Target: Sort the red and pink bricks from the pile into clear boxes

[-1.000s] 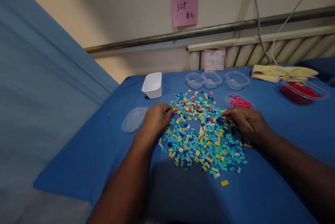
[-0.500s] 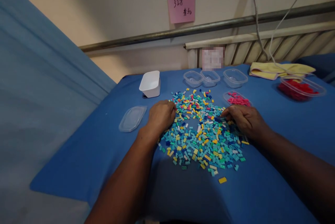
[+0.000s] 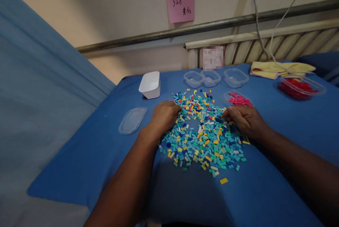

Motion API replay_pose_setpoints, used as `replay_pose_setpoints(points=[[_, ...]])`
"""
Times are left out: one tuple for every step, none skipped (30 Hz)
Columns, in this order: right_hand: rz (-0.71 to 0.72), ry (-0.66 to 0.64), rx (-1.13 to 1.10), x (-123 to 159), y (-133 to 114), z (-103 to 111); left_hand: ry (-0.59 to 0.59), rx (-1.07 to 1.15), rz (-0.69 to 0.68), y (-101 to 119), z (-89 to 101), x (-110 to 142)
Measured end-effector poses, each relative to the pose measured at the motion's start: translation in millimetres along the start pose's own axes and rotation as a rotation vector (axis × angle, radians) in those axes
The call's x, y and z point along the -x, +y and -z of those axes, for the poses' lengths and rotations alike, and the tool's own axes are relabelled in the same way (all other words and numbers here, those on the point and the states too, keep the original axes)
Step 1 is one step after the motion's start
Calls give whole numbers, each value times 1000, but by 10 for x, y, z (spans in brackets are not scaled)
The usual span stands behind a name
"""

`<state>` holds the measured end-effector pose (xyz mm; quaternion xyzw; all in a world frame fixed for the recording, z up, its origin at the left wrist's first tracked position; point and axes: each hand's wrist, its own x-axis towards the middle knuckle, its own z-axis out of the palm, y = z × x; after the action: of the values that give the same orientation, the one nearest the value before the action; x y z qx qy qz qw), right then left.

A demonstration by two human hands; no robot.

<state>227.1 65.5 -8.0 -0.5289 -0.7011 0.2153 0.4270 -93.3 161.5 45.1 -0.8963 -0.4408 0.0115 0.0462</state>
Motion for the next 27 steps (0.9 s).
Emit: replay_pose_setpoints(points=[[-4, -3, 3, 0, 1, 0, -2, -5, -17, 5, 11, -8], [-6, -6, 5, 1, 4, -1, -2, -5, -33, 7, 20, -15], [-5, -9, 7, 3, 9, -2, -3, -1, -46, 5, 27, -19], [-4, -11, 7, 4, 14, -3, -4, 2, -50, -2, 32, -21], [-1, -11, 7, 6, 19, -4, -10, 4, -47, -12, 37, -21], [1, -11, 8, 8, 24, -5, -21, 2, -37, -25, 41, -18], [2, -11, 11, 11, 28, -7, -32, -1, -24, -39, 46, -13], [3, -11, 14, 13, 32, -9, -41, -3, -8, -53, 50, -7], [4, -10, 15, 16, 37, -11, -44, -3, 5, -65, 54, -1], [4, -11, 17, 19, 43, -13, -44, 2, 10, -75, 57, 5], [5, -10, 18, 21, 50, -15, -42, 8, 9, -83, 58, 9], [7, -10, 19, 23, 57, -16, -41, 12, 6, -91, 56, 12], [10, -11, 21, 24, 65, -16, -41, 12, 4, -100, 51, 14], [15, -11, 23, 24, 73, -14, -41, 13, 2, -111, 43, 14], [23, -12, 25, 22, 77, -12, -34, 22, 4, -125, 33, 15], [34, -10, 27, 19, 78, -9, -20, 43, 7, -141, 22, 15], [48, -6, 32, 14, 72, -6, 3, 86, 11, -154, 10, 17], [67, 4, 41, 8, 58, -6, 39, 156, 16, -161, 1, 19], [93, 18, 54, 1, 35, -9, 83, 260, 26, -154, -6, 23], [124, 35, 70, -4, 2, -18, 132, 403, 45, -127, -9, 26], [158, 57, 84, -7, -39, -35, 173, 581, 75, -76, -9, 28], [192, 82, 94, -8, -88, -59, 204, 785, 111, 2, -5, 30], [225, 100, 94, -4, -142, -92, 219, 1000, 153, 104, 1, 30], [254, 109, 81, 2, -197, -130, 201, 1207, 187, 226, 8, 30], [276, 108, 60, 12, -251, -172, 173, 1375, 207, 358, 15, 29], [292, 97, 38, 24, -300, -214, 126, 1504, 212, 492, 21, 28], [303, 82, 17, 36, -342, -253, 80, 1597, 211, 617, 24, 27]])
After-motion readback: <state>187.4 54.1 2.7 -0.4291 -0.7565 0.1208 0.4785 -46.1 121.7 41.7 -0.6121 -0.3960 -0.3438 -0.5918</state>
